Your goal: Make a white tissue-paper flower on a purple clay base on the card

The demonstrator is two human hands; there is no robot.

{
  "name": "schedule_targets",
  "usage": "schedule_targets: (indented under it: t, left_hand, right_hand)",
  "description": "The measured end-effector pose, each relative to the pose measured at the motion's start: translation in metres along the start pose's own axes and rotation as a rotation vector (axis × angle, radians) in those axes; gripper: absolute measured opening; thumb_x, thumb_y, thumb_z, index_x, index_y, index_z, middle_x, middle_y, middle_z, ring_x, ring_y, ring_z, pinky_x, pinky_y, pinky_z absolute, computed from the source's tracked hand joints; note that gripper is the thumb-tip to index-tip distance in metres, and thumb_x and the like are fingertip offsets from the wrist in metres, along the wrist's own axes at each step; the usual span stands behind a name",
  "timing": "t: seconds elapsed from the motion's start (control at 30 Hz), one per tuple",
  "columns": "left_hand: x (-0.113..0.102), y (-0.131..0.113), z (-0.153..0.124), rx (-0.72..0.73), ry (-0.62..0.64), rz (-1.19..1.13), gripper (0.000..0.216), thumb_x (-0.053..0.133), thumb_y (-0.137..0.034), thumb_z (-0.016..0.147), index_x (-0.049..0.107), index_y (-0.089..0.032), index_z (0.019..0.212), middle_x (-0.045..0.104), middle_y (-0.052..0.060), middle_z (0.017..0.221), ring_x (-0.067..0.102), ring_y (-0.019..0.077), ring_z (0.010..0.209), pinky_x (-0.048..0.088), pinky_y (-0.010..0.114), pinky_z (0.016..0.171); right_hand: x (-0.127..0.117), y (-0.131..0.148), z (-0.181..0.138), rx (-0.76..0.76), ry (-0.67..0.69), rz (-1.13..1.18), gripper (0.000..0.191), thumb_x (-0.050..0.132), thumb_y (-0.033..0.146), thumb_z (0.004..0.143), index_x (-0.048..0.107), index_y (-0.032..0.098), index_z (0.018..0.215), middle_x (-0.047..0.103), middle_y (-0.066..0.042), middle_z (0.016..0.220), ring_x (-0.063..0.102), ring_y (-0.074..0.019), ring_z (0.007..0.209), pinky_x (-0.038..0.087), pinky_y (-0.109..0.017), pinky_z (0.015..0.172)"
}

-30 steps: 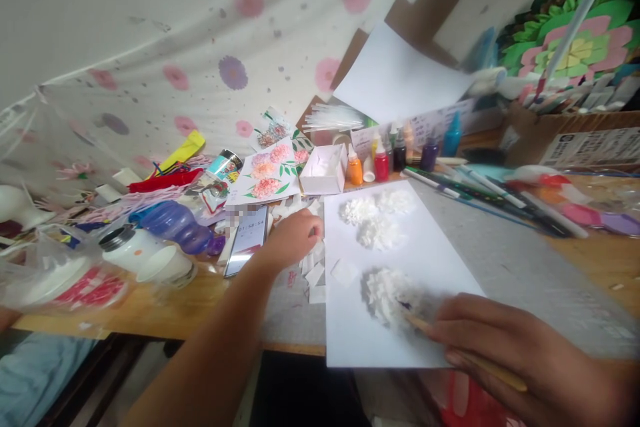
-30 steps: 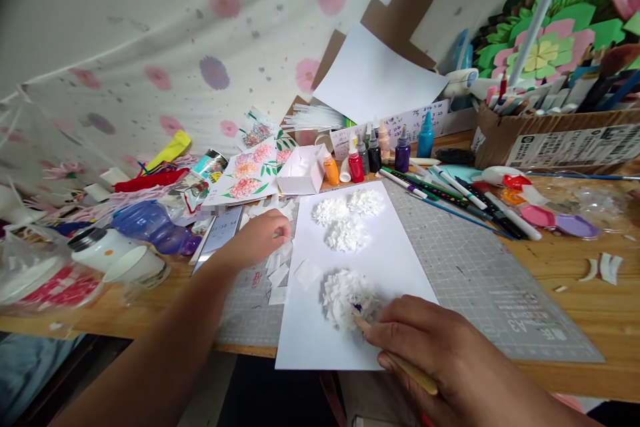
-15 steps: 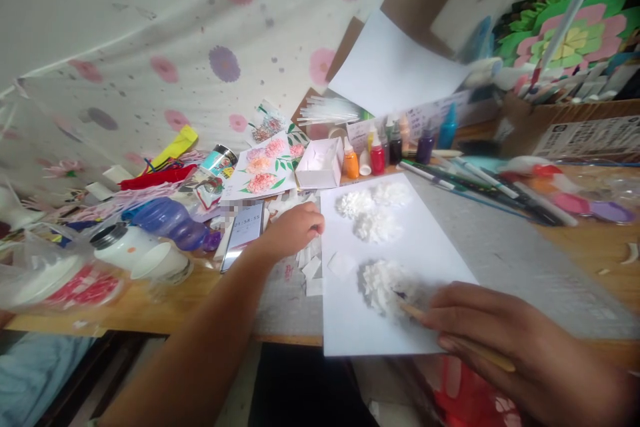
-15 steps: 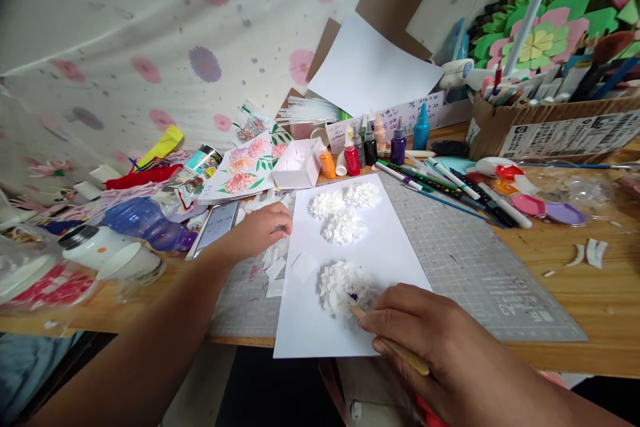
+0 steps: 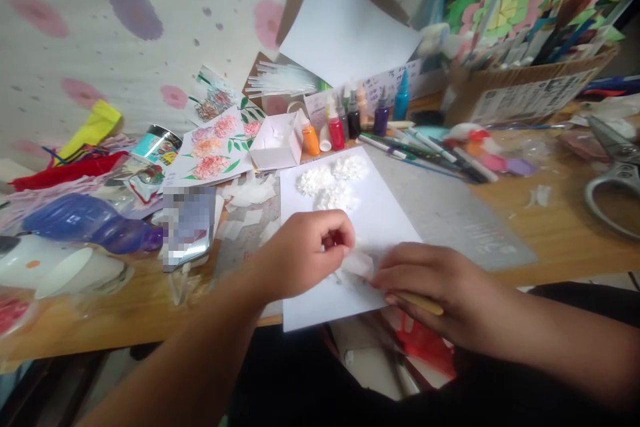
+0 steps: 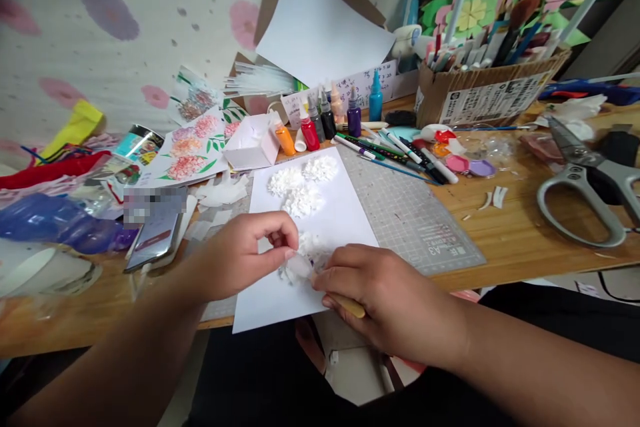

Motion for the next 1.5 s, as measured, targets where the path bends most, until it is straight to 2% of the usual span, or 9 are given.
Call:
schedule_targets:
  t: [0.17,0.3,0.37,0.6,0.73,0.9,1.03,1.23,1.5]
  left_hand:
    - [0.026,0.013,0.005,-0.100,-0.035,-0.014,0.010,0.049,-0.014,0.076,0.056,-0.021,0.078,0.054,-0.006,0.066,0.048,0.0085,0.059,0.037,0.019,0.052]
    - [0.027,0.014,0.004,-0.104,-0.052,0.002,0.013,0.049,-0.013,0.076,0.056,-0.023,0.080,0.055,-0.007,0.066,0.049,0.0080,0.059,0.038,0.019,0.053]
    - [0.026,0.013,0.004,-0.097,-0.056,0.018,0.013,0.049,-0.012,0.075,0.056,-0.023,0.080,0.055,-0.007,0.066,0.049,0.0077,0.059,0.037,0.019,0.052]
    - [0.028,0.011,0.004,-0.067,-0.084,0.029,0.011,0.053,-0.011,0.076,0.055,-0.022,0.078,0.054,-0.008,0.065,0.049,0.0067,0.058,0.037,0.019,0.054]
    - [0.028,0.011,-0.003,-0.050,-0.098,-0.024,0.009,0.054,-0.014,0.080,0.056,-0.022,0.082,0.058,-0.007,0.073,0.053,0.0074,0.066,0.041,0.019,0.060]
    - [0.037,0.016,-0.020,0.075,-0.250,0.044,0.015,0.054,-0.010,0.081,0.058,-0.021,0.090,0.059,-0.003,0.082,0.054,0.0092,0.074,0.043,0.022,0.067]
    - [0.049,0.019,-0.029,0.225,-0.330,0.125,0.017,0.053,-0.006,0.082,0.058,-0.018,0.092,0.062,0.001,0.086,0.054,0.0134,0.082,0.044,0.027,0.074]
    - [0.059,0.024,-0.040,0.344,-0.364,0.254,0.025,0.055,-0.002,0.079,0.059,-0.017,0.099,0.065,0.003,0.104,0.051,0.0168,0.089,0.044,0.033,0.080]
    - [0.061,0.027,-0.048,0.363,-0.396,0.289,0.026,0.057,-0.002,0.078,0.059,-0.016,0.100,0.064,0.004,0.105,0.050,0.0175,0.090,0.045,0.034,0.080]
  right_hand:
    - [-0.010,0.006,-0.005,-0.072,-0.116,0.011,0.021,0.049,0.012,0.089,0.065,0.014,0.102,0.065,-0.010,0.087,0.062,-0.0174,0.080,0.050,-0.027,0.068]
    - [-0.017,0.008,-0.008,-0.054,-0.276,0.014,0.018,0.054,0.010,0.086,0.064,0.016,0.100,0.067,-0.007,0.084,0.064,-0.0176,0.083,0.050,-0.025,0.068]
    - [-0.017,0.006,-0.007,-0.030,-0.310,0.022,0.016,0.056,0.011,0.086,0.064,0.017,0.099,0.068,-0.007,0.086,0.064,-0.0177,0.086,0.050,-0.025,0.070]
    - [-0.004,-0.003,0.003,0.019,-0.192,0.055,0.014,0.053,0.015,0.090,0.064,0.016,0.098,0.065,-0.006,0.089,0.060,-0.0149,0.082,0.046,-0.025,0.070]
    - [0.003,-0.006,0.004,0.085,-0.127,0.039,0.015,0.050,0.014,0.090,0.064,0.016,0.093,0.063,-0.006,0.088,0.058,-0.0156,0.081,0.045,-0.027,0.069]
    - [0.009,-0.005,0.005,0.108,-0.069,-0.036,0.018,0.050,0.012,0.089,0.066,0.015,0.095,0.062,-0.006,0.083,0.056,-0.0181,0.077,0.044,-0.030,0.067]
    - [0.006,-0.006,0.006,0.129,-0.085,0.019,0.016,0.052,0.012,0.088,0.067,0.017,0.094,0.064,-0.005,0.084,0.059,-0.0165,0.079,0.045,-0.027,0.068]
    - [-0.004,-0.005,0.006,0.200,-0.292,0.220,0.010,0.058,0.015,0.087,0.066,0.020,0.091,0.067,0.001,0.083,0.062,-0.0091,0.075,0.046,-0.017,0.065]
    - [0.000,-0.003,0.011,0.111,-0.151,0.173,0.012,0.057,0.013,0.088,0.066,0.017,0.094,0.066,-0.002,0.084,0.061,-0.0098,0.079,0.047,-0.020,0.069]
Point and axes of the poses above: each hand's wrist, its own z-axis towards the middle knuckle, its own x-axis out of the palm, y = z × x, the point moved 1 cm from there along z, towards the middle knuckle
